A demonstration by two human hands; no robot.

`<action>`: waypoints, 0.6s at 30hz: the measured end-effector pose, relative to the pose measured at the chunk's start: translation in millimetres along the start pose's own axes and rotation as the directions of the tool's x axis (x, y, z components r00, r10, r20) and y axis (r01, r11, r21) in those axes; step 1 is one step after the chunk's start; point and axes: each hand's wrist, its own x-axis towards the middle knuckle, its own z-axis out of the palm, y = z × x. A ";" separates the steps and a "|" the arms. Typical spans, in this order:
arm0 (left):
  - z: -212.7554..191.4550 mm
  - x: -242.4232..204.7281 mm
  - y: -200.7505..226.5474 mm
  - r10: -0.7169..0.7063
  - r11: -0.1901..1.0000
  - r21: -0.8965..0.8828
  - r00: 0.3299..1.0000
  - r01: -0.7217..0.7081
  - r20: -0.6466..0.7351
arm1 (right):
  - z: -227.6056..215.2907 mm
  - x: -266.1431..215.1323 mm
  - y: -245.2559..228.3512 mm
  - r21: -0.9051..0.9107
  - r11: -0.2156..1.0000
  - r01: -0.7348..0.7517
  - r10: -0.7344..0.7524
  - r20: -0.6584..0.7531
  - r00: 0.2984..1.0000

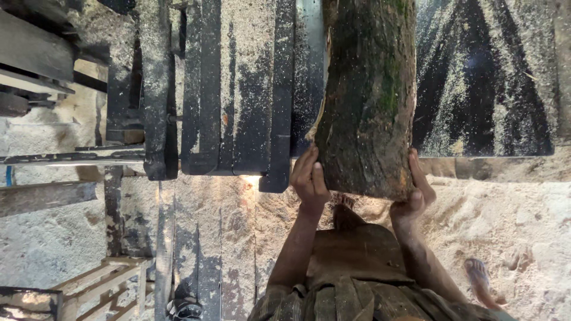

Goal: The person pushes several logs through a saw by hand with the help of an assistant.

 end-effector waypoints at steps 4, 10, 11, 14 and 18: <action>20.5 14.1 -25.5 0.004 1.000 -0.011 1.000 -0.005 -0.030 | 1.6 2.0 37.6 -0.070 0.995 -0.065 0.066 0.008 0.998; 47.8 42.5 -51.6 0.061 0.998 0.010 0.994 -0.060 -0.089 | 14.5 28.5 96.8 -0.281 0.922 0.266 -0.257 0.071 0.964; 50.8 47.7 -52.0 0.066 0.998 0.009 0.993 -0.066 -0.093 | 19.3 32.2 101.1 -0.240 0.957 0.164 -0.162 0.028 0.986; 60.0 65.4 -49.1 0.045 0.999 -0.009 0.994 -0.046 -0.100 | 28.8 48.3 112.2 -0.218 0.975 0.053 -0.057 -0.014 0.998; 67.0 89.5 -48.4 0.086 0.996 0.001 0.991 -0.086 -0.101 | 44.2 74.8 129.0 -0.237 0.968 0.083 -0.091 -0.022 0.996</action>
